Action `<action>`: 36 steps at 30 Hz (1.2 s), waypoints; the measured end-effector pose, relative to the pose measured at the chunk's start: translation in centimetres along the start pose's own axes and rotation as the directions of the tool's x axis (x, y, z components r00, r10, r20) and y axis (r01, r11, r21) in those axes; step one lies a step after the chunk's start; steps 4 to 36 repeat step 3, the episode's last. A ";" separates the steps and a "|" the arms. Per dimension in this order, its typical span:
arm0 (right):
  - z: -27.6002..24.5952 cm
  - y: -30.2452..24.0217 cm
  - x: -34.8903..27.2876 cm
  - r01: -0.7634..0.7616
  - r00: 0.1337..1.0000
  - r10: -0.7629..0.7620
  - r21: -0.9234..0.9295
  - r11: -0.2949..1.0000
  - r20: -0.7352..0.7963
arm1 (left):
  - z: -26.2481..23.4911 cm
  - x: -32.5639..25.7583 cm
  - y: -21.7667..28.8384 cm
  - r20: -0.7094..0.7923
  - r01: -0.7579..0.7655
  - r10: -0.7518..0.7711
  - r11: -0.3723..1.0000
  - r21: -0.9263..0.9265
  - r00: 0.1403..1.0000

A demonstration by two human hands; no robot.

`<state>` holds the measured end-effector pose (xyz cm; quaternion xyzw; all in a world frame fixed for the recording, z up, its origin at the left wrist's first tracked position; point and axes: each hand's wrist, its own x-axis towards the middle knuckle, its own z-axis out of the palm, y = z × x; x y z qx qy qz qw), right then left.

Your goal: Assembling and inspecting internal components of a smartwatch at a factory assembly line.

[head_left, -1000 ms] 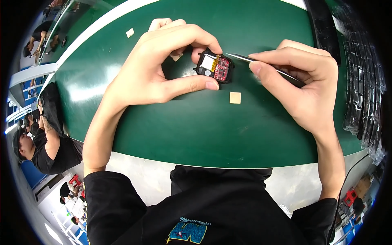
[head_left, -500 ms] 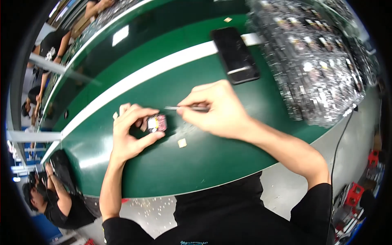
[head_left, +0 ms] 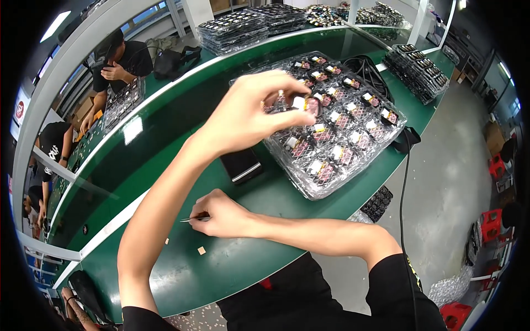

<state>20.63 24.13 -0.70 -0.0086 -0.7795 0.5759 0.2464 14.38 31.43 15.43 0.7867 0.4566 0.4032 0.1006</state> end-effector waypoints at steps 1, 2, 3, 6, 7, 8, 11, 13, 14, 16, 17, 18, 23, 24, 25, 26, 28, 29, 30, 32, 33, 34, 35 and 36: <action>0.2 -0.3 0.2 0.012 1.000 -0.012 0.002 1.000 0.003 | 1.0 2.3 -1.2 0.019 -0.099 0.099 0.994 0.042 0.995; 0.2 -0.3 0.4 -0.015 0.999 0.015 0.004 1.000 0.029 | 1.9 4.3 -2.4 0.072 -0.114 0.108 0.990 0.080 0.992; 0.0 -0.3 0.3 -0.045 0.998 0.045 -0.001 0.999 0.051 | 2.9 6.3 -2.8 0.124 -0.136 0.122 0.984 0.112 0.985; 0.0 -0.3 0.3 -0.045 0.998 0.045 -0.001 0.999 0.051 | 2.9 6.3 -2.8 0.124 -0.136 0.122 0.984 0.112 0.985; 0.0 -0.3 0.3 -0.045 0.998 0.045 -0.001 0.999 0.051 | 2.9 6.3 -2.8 0.124 -0.136 0.122 0.984 0.112 0.985; 0.0 -0.3 0.3 -0.045 0.998 0.045 -0.001 0.999 0.051 | 2.9 6.3 -2.8 0.124 -0.136 0.122 0.984 0.112 0.985; 0.0 -0.3 0.3 -0.045 0.998 0.045 -0.001 0.999 0.051 | 2.9 6.3 -2.8 0.124 -0.136 0.122 0.984 0.112 0.985; 0.0 -0.3 0.3 -0.045 0.998 0.045 -0.001 0.999 0.051 | 2.9 6.3 -2.8 0.124 -0.136 0.122 0.984 0.112 0.985; 0.0 -0.3 0.3 -0.045 0.998 0.045 -0.001 0.999 0.051 | 2.9 6.3 -2.8 0.124 -0.136 0.122 0.984 0.112 0.985; 0.0 -0.3 0.3 -0.045 0.998 0.045 -0.001 0.999 0.051 | 2.9 6.3 -2.8 0.124 -0.136 0.122 0.984 0.112 0.985; 0.0 -0.3 0.3 -0.045 0.998 0.045 -0.001 0.999 0.051 | 2.9 6.3 -2.8 0.124 -0.136 0.122 0.984 0.112 0.985; 0.0 -0.3 0.3 -0.045 0.998 0.045 -0.001 0.999 0.051 | 2.9 6.3 -2.8 0.124 -0.136 0.122 0.984 0.112 0.985; 0.0 -0.3 0.3 -0.045 0.998 0.045 -0.001 0.999 0.051 | 2.9 6.3 -2.8 0.124 -0.136 0.122 0.984 0.112 0.985; 0.0 -0.3 0.3 -0.045 0.998 0.045 -0.001 0.999 0.051 | 2.9 6.3 -2.8 0.124 -0.136 0.122 0.984 0.112 0.985; 0.0 -0.3 0.3 -0.045 0.998 0.045 -0.001 0.999 0.051 | 2.9 6.3 -2.8 0.124 -0.136 0.122 0.984 0.112 0.985; 0.0 -0.3 0.3 -0.045 0.998 0.045 -0.001 0.999 0.051 | 2.9 6.3 -2.8 0.124 -0.136 0.122 0.984 0.112 0.985; 0.0 -0.3 0.3 -0.045 0.998 0.045 -0.001 0.999 0.051 | 2.9 6.3 -2.8 0.124 -0.136 0.122 0.984 0.112 0.985; 0.0 -0.3 0.3 -0.045 0.998 0.045 -0.001 0.999 0.051 | 2.9 6.3 -2.8 0.124 -0.136 0.122 0.984 0.112 0.985; 0.0 -0.3 0.3 -0.045 0.998 0.045 -0.001 0.999 0.051 | 2.9 6.3 -2.8 0.124 -0.136 0.122 0.984 0.112 0.985; 0.0 -0.3 0.3 -0.045 0.998 0.045 -0.001 0.999 0.051 | 2.9 6.3 -2.8 0.124 -0.136 0.122 0.984 0.112 0.985; 0.0 -0.3 0.3 -0.045 0.998 0.045 -0.001 0.999 0.051 | 2.9 6.3 -2.8 0.124 -0.136 0.122 0.984 0.112 0.985; 0.0 -0.3 0.3 -0.045 0.998 0.045 -0.001 0.999 0.051 | 2.9 6.3 -2.8 0.124 -0.136 0.122 0.984 0.112 0.985; 0.0 -0.3 0.3 -0.045 0.998 0.045 -0.001 0.999 0.051 | 2.9 6.3 -2.8 0.124 -0.136 0.122 0.984 0.112 0.985; 0.0 -0.3 0.3 -0.045 0.998 0.045 -0.001 0.999 0.051 | 2.9 6.3 -2.8 0.124 -0.136 0.122 0.984 0.112 0.985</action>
